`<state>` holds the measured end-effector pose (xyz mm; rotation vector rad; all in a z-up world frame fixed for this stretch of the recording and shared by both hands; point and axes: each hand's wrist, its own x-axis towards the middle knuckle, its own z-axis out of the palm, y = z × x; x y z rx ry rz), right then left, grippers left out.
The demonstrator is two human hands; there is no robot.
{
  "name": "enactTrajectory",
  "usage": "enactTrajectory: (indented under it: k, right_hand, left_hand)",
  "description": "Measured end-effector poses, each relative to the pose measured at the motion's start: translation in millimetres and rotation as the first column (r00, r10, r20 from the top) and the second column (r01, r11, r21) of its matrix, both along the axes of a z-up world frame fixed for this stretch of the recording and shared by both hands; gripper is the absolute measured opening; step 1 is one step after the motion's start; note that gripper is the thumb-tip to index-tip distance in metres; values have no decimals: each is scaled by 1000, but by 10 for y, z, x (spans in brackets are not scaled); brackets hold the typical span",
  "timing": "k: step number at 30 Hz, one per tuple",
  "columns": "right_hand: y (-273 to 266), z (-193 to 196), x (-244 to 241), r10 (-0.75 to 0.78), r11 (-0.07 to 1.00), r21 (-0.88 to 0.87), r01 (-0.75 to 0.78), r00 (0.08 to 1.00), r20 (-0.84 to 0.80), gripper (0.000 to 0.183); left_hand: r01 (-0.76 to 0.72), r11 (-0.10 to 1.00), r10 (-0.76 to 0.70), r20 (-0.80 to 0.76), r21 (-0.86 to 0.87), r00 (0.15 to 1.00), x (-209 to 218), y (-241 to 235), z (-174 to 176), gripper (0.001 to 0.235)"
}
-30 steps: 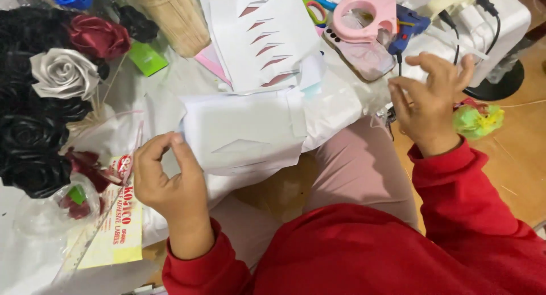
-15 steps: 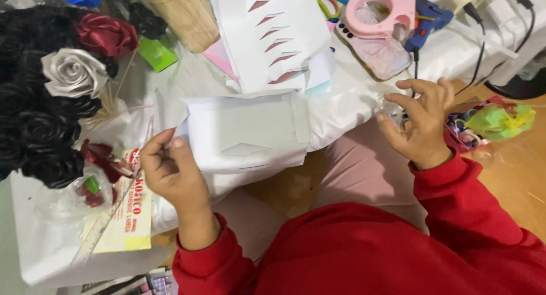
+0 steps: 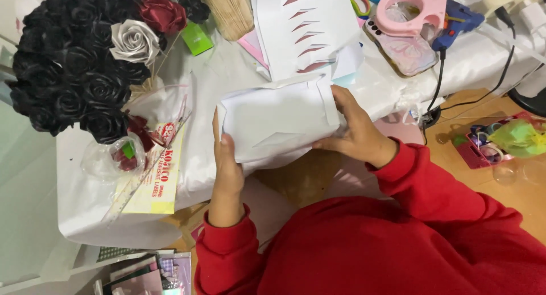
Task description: The person folds white paper sheets into envelope shapes and secures the flaps with adhesive tape. They handle multiple sheets sequentially, folding edges and applying tape to create finished envelopes.
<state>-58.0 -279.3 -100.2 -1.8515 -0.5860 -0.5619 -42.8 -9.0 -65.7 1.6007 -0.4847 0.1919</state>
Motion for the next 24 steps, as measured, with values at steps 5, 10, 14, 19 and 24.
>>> enactTrajectory:
  k: [5, 10, 14, 19, 24]
  right_hand:
    - [20, 133, -100, 80, 997, 3, -80, 997, 5, 105]
    - [69, 338, -194, 133, 989, -59, -132, 991, -2, 103]
    - [72, 263, -146, 157, 988, 24, -156, 986, -58, 98]
    - [70, 153, 13, 175, 982, 93, -162, 973, -151, 92]
    - [164, 60, 178, 139, 984, 152, -94, 938, -317, 80]
  left_hand:
    - [-67, 957, 24, -155, -283, 988, -271, -104, 264, 79]
    - [-297, 762, -30, -490, -575, 871, -213, -18, 577, 75]
    - [-411, 710, -124, -676, -572, 727, -82, 11, 617, 72]
    - [-483, 650, -133, -713, -587, 688, 20, 111, 377, 68]
    - [-320, 897, 287, -150, -305, 946, 86, 216, 64, 73]
